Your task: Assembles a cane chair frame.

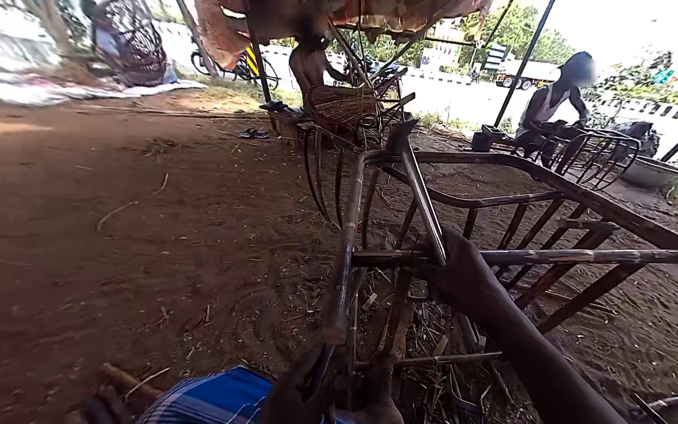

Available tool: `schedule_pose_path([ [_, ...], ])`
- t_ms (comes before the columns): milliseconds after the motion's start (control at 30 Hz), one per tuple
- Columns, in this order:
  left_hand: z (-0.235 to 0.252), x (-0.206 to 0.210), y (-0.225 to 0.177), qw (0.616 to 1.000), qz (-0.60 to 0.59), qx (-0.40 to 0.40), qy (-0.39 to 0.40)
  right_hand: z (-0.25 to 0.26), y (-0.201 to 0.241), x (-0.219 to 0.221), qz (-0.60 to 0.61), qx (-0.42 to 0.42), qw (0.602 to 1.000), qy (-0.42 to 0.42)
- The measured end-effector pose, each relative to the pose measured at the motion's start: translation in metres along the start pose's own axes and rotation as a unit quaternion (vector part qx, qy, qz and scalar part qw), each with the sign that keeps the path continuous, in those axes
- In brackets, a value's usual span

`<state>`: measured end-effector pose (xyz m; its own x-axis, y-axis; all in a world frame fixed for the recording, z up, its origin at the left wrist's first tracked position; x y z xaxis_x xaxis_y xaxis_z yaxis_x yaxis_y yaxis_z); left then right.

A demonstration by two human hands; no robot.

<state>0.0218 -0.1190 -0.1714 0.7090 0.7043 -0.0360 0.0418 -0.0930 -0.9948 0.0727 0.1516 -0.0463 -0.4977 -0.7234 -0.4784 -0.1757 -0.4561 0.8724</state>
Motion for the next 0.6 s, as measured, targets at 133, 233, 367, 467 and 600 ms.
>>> schedule_pose_path([
  [133,0.088,0.060,-0.035,0.979,-0.190,0.037,-0.065,-0.001,0.001,-0.001,-0.006,0.010,1.000,-0.013],
  [233,0.110,0.080,-0.070,0.970,-0.225,0.024,-0.092,-0.003,0.001,-0.003,-0.024,0.025,0.999,-0.013],
  [367,0.111,0.081,-0.083,0.973,-0.203,0.037,-0.105,-0.012,0.001,-0.003,-0.011,0.017,1.000,-0.021],
  [467,0.112,0.081,-0.080,0.971,-0.221,0.047,-0.079,-0.054,0.012,-0.017,0.015,-0.065,0.997,-0.040],
  [600,0.119,0.079,-0.079,0.967,-0.240,0.053,-0.067,-0.141,0.005,-0.049,0.070,-0.082,0.994,-0.023],
])
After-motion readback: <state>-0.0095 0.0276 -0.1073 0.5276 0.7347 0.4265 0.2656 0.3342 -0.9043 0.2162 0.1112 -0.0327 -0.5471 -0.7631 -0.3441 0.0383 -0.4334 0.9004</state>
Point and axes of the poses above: each hand's wrist, its own z-axis towards the middle knuckle, its own x-axis out of the palm, y = z × x, the point moved 7 cm from there along z, towards the middle knuckle, and after that the axes turned 1 degree about -z, right-handed, at the moved point
